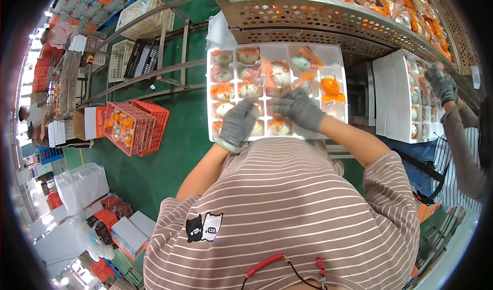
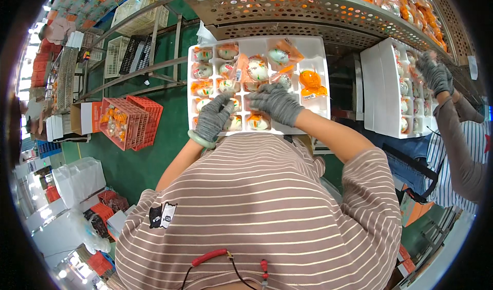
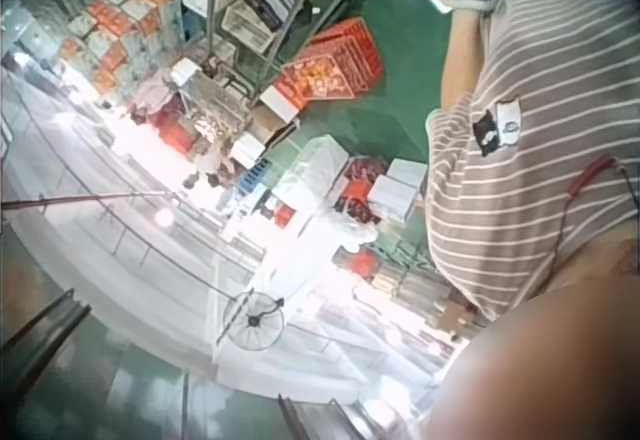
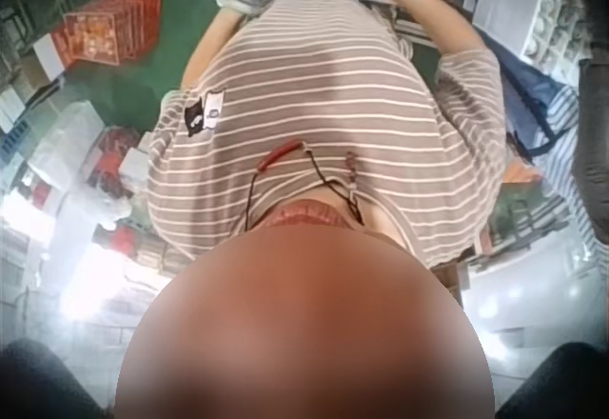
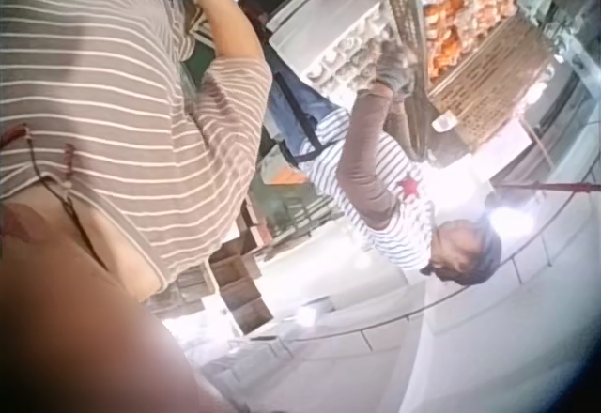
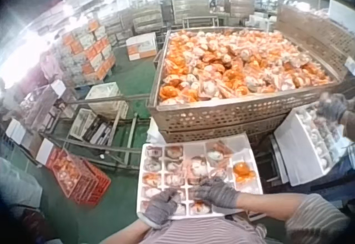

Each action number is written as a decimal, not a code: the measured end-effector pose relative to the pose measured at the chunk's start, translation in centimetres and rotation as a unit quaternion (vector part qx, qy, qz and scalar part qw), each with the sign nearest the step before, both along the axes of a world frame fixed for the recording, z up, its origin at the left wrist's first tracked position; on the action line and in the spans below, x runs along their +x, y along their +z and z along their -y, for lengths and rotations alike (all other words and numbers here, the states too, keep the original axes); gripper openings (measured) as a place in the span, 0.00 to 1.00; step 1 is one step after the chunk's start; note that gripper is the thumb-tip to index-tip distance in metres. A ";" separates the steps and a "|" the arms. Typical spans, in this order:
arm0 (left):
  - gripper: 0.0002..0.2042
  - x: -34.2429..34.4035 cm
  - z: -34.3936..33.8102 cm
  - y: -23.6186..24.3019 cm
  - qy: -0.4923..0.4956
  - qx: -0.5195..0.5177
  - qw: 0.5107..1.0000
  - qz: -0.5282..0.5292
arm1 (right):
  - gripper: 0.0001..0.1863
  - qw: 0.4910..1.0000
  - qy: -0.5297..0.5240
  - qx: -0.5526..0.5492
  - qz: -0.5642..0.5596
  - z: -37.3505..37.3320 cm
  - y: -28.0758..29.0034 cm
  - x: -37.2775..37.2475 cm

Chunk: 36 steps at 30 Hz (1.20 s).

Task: Packing individually wrapped produce into plastic trays and then into larger boxes for distribution.

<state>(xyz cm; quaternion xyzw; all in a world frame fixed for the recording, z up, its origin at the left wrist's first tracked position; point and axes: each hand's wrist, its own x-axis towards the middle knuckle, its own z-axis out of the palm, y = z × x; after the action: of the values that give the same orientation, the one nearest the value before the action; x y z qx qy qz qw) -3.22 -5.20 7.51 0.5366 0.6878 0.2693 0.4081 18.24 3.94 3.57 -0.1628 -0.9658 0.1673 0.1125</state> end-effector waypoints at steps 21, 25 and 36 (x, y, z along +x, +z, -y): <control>0.05 0.1 -7.7 3.0 -0.126 0.108 0.961 0.220 | 0.31 0.866 -0.246 -0.409 -0.149 -1.3 10.6 -1.2; 0.08 -0.4 -12.4 1.6 -0.041 -0.007 0.987 0.158 | 0.28 0.986 -0.041 -0.158 -0.014 -2.7 11.1 -3.8; 0.10 -2.6 -13.7 -2.7 0.033 0.197 0.956 -0.213 | 0.23 0.960 -0.207 0.181 0.054 -11.3 2.5 -5.5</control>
<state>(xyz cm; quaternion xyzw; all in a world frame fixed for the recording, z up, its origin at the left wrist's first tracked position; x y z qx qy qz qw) -5.78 8.49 4.77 0.6282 0.7096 0.2920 0.1290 12.78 15.26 6.11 -0.3447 -0.9299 -0.0460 0.1195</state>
